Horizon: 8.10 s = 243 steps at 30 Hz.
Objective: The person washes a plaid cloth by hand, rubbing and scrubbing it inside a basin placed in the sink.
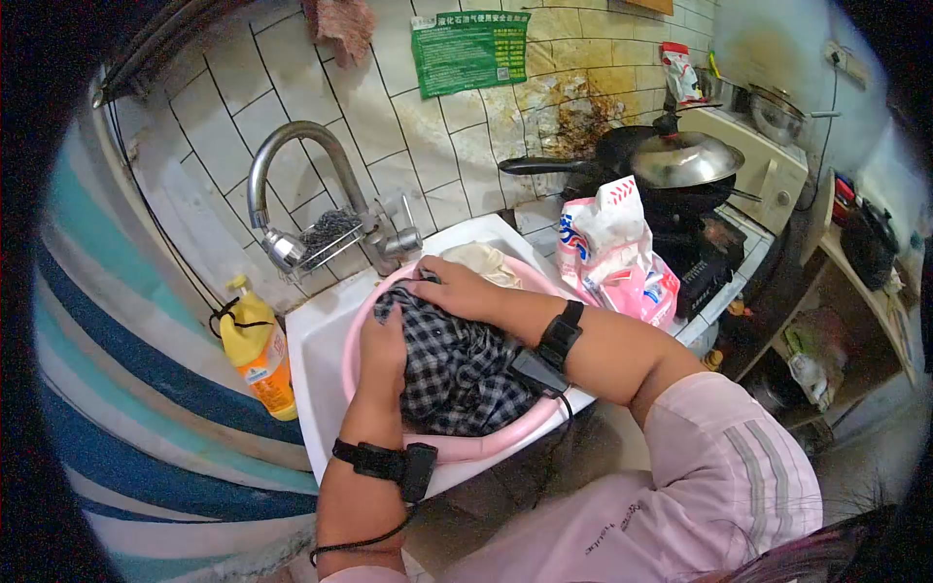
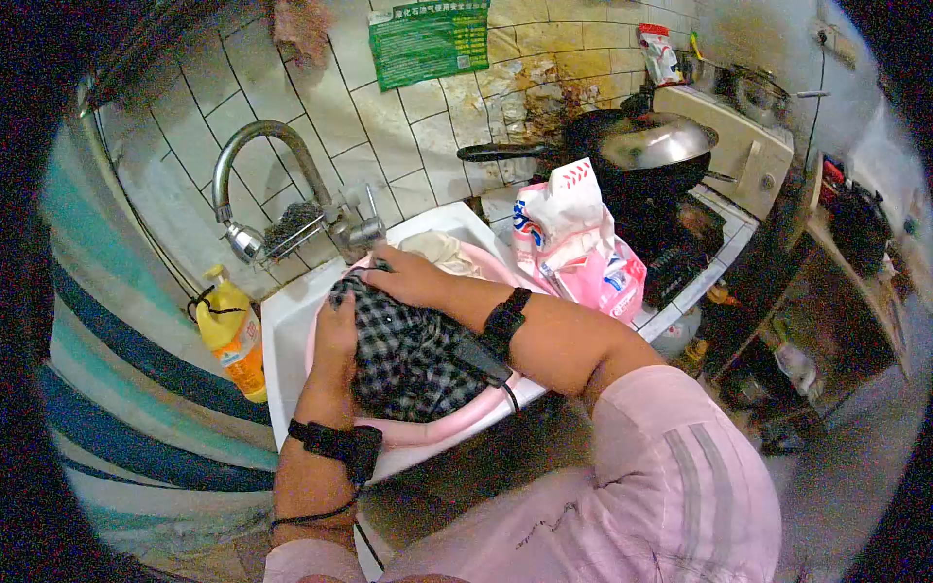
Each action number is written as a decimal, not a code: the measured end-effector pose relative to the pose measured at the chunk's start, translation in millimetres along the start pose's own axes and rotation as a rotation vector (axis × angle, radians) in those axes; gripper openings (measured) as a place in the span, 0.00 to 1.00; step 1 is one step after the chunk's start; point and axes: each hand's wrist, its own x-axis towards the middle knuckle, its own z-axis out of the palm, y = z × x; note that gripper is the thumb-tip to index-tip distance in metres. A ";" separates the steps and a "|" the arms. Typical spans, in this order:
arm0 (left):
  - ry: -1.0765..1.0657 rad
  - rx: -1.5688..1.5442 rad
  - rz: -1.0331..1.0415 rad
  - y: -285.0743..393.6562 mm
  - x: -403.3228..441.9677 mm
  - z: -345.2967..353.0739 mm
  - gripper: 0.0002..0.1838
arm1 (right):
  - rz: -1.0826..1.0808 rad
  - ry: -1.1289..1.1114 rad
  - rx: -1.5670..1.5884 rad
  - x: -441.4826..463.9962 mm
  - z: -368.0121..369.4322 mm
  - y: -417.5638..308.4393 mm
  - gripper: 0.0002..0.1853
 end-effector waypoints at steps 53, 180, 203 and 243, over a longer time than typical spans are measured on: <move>-0.105 -0.353 -0.324 23.3 -16.6 7.1 0.27 | -0.491 0.042 -0.271 -23.5 25.5 -42.2 0.11; 0.066 0.180 0.022 -12.2 11.2 -7.3 0.15 | -0.073 -0.512 -0.580 4.9 17.8 22.1 0.24; -0.381 0.254 0.109 -9.3 -0.5 7.8 0.24 | -0.045 0.008 -0.209 -6.7 6.6 -25.8 0.16; -0.170 0.203 0.210 -7.8 -4.7 13.4 0.27 | -0.221 0.038 -0.357 -10.1 19.2 -25.0 0.14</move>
